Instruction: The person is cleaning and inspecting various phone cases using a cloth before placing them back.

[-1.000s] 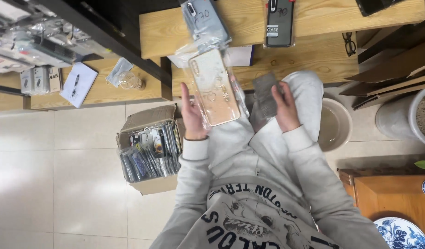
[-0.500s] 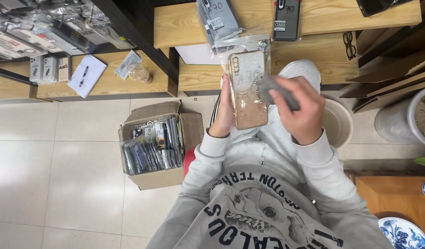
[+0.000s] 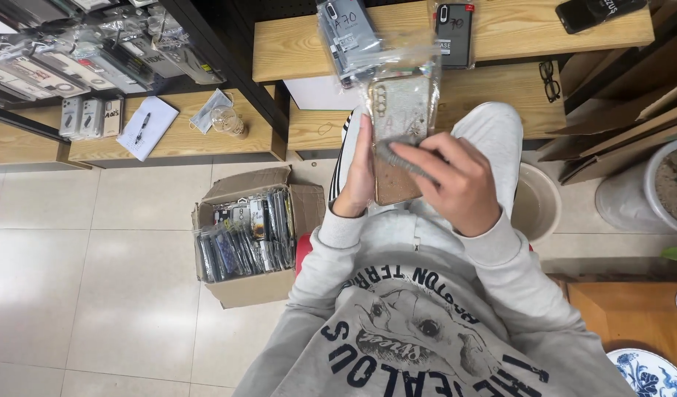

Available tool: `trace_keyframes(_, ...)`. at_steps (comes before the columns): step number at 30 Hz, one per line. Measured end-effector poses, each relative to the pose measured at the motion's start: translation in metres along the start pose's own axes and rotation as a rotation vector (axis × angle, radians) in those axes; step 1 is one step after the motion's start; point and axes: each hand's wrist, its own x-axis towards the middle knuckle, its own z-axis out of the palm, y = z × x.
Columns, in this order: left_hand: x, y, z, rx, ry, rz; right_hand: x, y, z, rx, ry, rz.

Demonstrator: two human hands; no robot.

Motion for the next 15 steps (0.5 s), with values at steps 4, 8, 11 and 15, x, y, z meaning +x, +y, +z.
trace_keyframes(4, -0.003, 0.008, 0.002, 0.076, -0.012, 0.028, 0.004, -0.005, -0.010, -0.034, 0.022, 0.009)
trace_keyframes(8, 0.011, -0.024, -0.031, -0.445, 0.036, -0.042, 0.013, -0.023, -0.020, 0.164, -0.111, -0.061)
trace_keyframes(11, 0.013, -0.029, -0.035, -0.500, 0.022, 0.004, 0.016, -0.028, -0.025, 0.239, -0.170, -0.072)
trace_keyframes(15, 0.001, -0.003, -0.009, -0.507, 0.110, -0.006, 0.018, -0.022, -0.032, 0.155, -0.121, -0.051)
